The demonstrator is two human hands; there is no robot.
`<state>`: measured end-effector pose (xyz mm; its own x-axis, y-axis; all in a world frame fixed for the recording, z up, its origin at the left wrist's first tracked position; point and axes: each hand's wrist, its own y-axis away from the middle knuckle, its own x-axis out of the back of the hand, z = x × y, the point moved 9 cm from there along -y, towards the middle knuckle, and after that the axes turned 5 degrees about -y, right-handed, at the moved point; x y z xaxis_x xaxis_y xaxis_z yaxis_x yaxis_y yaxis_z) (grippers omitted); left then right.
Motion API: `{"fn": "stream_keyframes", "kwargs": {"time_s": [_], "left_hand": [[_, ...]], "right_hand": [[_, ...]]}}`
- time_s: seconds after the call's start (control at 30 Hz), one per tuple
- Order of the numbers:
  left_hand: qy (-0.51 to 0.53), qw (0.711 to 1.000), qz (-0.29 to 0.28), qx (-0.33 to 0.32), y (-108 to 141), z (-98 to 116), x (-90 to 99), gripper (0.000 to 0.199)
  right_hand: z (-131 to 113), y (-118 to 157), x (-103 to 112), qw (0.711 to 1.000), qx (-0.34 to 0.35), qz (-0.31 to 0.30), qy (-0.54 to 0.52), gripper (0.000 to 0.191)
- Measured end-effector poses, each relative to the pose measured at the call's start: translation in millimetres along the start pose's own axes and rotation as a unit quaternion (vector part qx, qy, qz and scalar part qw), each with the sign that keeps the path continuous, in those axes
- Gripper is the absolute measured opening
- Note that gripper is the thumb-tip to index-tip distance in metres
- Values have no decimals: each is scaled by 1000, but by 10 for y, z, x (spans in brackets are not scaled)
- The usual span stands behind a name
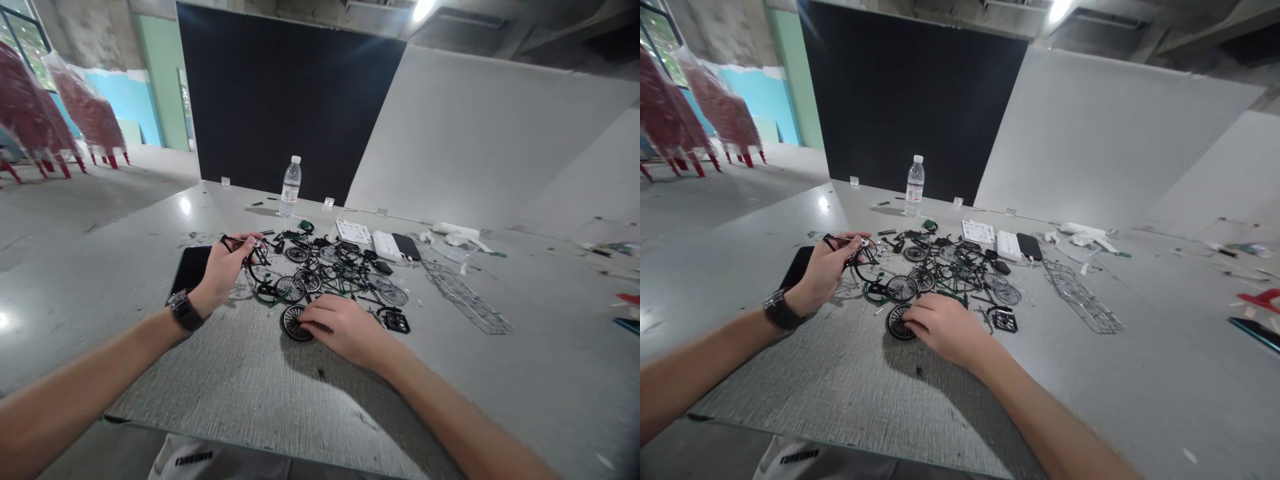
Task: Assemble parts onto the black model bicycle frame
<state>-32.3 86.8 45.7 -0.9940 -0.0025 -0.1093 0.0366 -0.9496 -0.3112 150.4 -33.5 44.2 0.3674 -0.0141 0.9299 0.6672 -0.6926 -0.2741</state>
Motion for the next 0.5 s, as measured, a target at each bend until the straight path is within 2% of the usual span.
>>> {"fn": "stream_keyframes", "kwargs": {"time_s": [0.07, 0.23, 0.4, 0.5], "left_hand": [[-3, 1000, 0, -1, 3, 4, 0, 20], [-9, 1000, 1, 3, 10, -4, 0, 19], [22, 999, -31, 33, 51, -19, -78, 25], [56, 994, -61, 71, 100, -42, -159, 24]], "right_hand": [[-40, -6, 31, 1000, 4, 8, 16, 27], [-21, 4, -20, 998, -28, -25, 52, 62], [66, 13, -52, 996, -75, -44, 7, 68], [139, 26, -43, 989, -130, -49, -50, 75]]}}
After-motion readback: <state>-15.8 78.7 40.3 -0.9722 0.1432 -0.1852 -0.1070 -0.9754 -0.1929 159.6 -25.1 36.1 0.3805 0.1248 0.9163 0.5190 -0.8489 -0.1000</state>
